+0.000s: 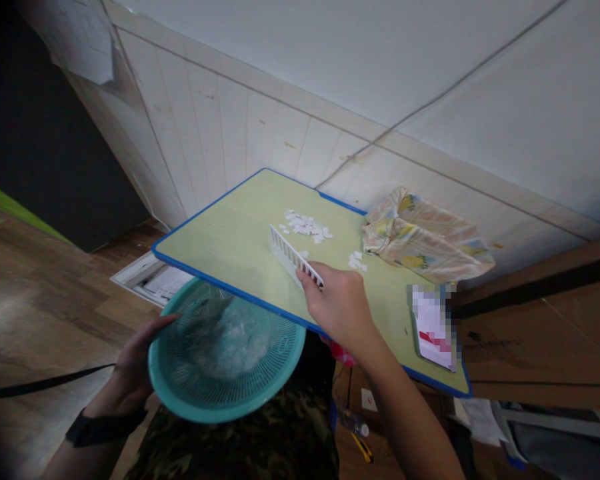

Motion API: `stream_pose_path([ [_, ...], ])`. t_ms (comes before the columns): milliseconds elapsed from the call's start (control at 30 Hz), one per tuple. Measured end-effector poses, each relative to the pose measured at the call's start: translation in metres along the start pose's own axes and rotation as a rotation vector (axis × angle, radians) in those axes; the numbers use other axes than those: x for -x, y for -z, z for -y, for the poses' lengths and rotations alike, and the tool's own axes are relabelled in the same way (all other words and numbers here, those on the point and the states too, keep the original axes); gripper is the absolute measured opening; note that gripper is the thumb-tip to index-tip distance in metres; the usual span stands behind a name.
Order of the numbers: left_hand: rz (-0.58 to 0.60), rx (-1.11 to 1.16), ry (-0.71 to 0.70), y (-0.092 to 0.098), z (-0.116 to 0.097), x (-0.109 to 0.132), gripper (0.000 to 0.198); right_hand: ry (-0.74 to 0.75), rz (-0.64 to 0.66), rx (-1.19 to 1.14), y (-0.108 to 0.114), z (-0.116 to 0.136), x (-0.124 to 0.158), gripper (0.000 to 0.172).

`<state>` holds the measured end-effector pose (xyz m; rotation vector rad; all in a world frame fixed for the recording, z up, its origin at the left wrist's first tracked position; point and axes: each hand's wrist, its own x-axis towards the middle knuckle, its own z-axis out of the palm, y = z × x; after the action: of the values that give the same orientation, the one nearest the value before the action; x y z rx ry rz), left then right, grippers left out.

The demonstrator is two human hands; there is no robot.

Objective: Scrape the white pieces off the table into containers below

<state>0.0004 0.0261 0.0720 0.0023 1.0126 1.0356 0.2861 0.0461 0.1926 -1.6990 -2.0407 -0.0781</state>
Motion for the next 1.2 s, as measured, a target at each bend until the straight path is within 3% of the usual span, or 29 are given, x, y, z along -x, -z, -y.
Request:
stream_pose_path([
  [133,0.013,-0.056,-0.078,0.0,-0.001,0.0,0.019,-0.012,-0.002,-0.053,0.005,0.003,0.003,0.021],
  [267,-0.011,-0.063,-0.069,-0.002,-0.001,0.001,0.021,-0.023,-0.041,0.0,0.003,0.0,0.002,0.023],
  [400,-0.002,-0.077,-0.098,-0.003,-0.002,0.002,0.027,-0.008,0.0,-0.014,0.002,0.004,0.005,0.023],
  [567,-0.02,-0.059,-0.084,0.0,-0.002,0.002,0.02,-0.011,0.025,-0.088,0.006,0.009,0.006,0.023],
  [867,0.019,-0.066,-0.103,0.007,-0.003,-0.006,0.017,0.044,-0.01,-0.057,-0.02,0.008,-0.011,0.024],
  [1200,0.042,-0.008,-0.082,0.012,-0.004,-0.009,0.017,0.17,0.018,-0.165,-0.016,0.035,0.037,0.026],
])
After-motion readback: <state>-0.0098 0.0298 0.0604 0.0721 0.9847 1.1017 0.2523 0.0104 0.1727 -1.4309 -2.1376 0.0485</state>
